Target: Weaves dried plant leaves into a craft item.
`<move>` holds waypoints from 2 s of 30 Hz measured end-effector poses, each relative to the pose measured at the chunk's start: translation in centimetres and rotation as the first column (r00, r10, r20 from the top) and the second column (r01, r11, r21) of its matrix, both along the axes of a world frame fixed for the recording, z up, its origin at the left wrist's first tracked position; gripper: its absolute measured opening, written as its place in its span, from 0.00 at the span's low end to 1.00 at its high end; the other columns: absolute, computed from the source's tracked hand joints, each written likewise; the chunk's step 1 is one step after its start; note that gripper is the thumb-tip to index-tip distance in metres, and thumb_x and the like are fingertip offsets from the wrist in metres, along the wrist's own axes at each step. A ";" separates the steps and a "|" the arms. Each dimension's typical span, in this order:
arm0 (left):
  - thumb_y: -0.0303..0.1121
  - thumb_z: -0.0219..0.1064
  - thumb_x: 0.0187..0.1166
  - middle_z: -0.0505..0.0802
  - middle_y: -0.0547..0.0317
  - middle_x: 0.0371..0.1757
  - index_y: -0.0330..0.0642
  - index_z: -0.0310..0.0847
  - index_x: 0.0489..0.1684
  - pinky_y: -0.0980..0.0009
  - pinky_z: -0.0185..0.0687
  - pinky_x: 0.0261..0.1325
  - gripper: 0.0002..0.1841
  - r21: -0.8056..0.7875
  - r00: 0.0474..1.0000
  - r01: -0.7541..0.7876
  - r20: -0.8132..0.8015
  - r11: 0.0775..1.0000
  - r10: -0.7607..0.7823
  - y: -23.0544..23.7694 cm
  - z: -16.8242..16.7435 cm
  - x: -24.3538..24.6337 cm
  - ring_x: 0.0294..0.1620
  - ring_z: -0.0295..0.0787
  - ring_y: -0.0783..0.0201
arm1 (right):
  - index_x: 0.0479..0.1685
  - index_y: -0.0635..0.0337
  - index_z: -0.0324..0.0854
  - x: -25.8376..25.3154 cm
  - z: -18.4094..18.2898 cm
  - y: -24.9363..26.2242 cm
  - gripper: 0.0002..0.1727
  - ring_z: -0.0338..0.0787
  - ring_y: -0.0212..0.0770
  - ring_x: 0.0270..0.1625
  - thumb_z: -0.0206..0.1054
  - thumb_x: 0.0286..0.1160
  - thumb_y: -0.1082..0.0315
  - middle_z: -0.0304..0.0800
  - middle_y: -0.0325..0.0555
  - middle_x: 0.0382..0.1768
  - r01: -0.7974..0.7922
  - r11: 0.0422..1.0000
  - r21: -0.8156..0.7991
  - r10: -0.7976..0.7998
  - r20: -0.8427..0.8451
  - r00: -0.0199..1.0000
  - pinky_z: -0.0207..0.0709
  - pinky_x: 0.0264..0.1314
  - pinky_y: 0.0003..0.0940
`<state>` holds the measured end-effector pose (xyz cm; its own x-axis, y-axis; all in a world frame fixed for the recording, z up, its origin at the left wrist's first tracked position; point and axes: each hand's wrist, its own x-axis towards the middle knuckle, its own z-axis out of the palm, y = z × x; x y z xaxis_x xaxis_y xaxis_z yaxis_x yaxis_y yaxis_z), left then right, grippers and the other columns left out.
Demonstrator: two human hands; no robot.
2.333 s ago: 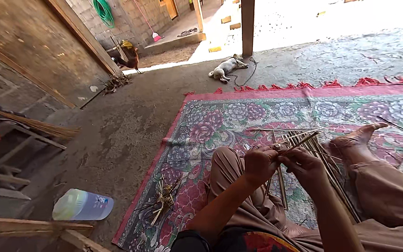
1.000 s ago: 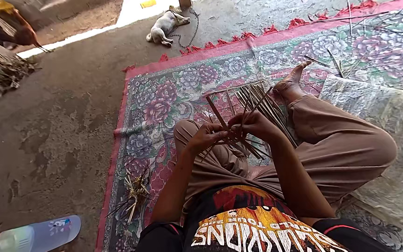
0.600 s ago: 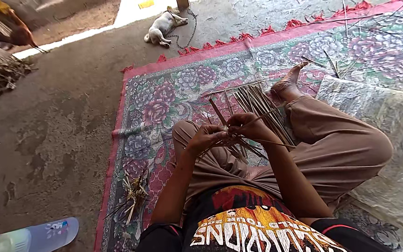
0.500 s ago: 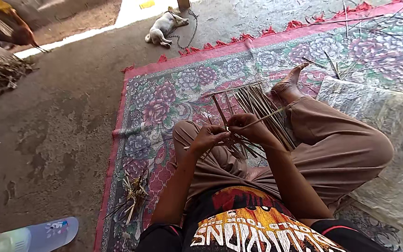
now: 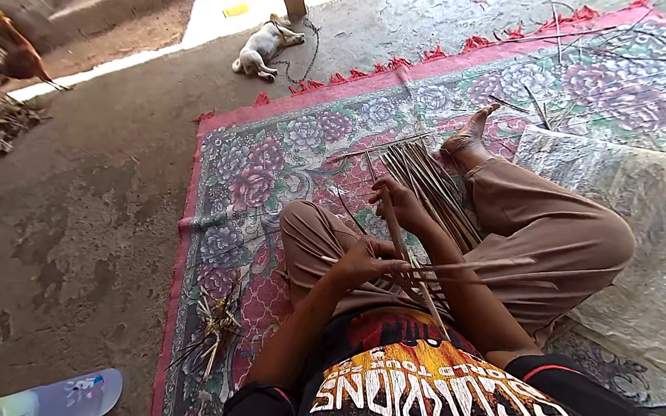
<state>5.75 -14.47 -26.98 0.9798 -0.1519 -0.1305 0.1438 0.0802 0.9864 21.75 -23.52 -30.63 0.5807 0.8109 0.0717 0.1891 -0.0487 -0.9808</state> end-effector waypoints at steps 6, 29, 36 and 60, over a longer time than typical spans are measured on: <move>0.23 0.71 0.75 0.92 0.68 0.30 0.37 0.89 0.32 0.75 0.87 0.46 0.03 0.000 0.992 -0.113 -0.052 0.994 0.113 0.9 0.4 -0.1 0.34 0.89 0.76 | 0.61 0.60 0.76 0.9 2.0 -1.7 0.11 0.91 0.31 0.36 0.56 0.87 0.72 0.92 0.40 0.45 0.046 0.995 0.093 -0.013 -0.325 0.946 0.88 0.38 0.29; 0.27 0.73 0.77 0.92 0.64 0.33 0.37 0.90 0.36 0.76 0.83 0.40 0.03 0.309 0.795 -0.600 0.334 0.738 0.506 3.6 2.8 -0.3 0.31 0.85 0.77 | 0.61 0.67 0.79 2.1 2.1 -2.2 0.13 0.86 0.28 0.27 0.57 0.89 0.69 0.92 0.42 0.42 0.468 0.874 0.133 -0.401 -0.348 0.848 0.85 0.32 0.26; 0.33 0.75 0.77 0.91 0.58 0.36 0.38 0.90 0.37 0.72 0.83 0.44 0.07 0.395 0.517 -0.855 0.604 0.336 0.607 7.3 -0.7 1.1 0.36 0.86 0.71 | 0.55 0.56 0.82 -0.6 6.9 -3.0 0.10 0.89 0.26 0.31 0.57 0.86 0.75 0.92 0.35 0.41 0.349 0.894 0.280 -0.159 -0.530 0.833 0.88 0.38 0.24; 0.25 0.66 0.82 0.93 0.63 0.38 0.38 0.89 0.41 0.76 0.85 0.41 0.05 -0.006 0.762 -0.619 0.235 0.785 0.603 4.5 -3.4 2.2 0.35 0.87 0.75 | 0.46 0.61 0.80 -2.3 3.3 0.5 0.03 0.90 0.32 0.25 0.67 0.80 0.76 0.90 0.41 0.30 0.178 0.981 0.073 -0.105 -0.573 0.813 0.89 0.33 0.29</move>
<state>7.93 -9.92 -30.40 0.8654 0.4901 0.1044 -0.1256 0.0105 0.9920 19.45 -23.00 -27.30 0.6562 0.7235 -0.2145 -0.3986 0.0909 -0.9126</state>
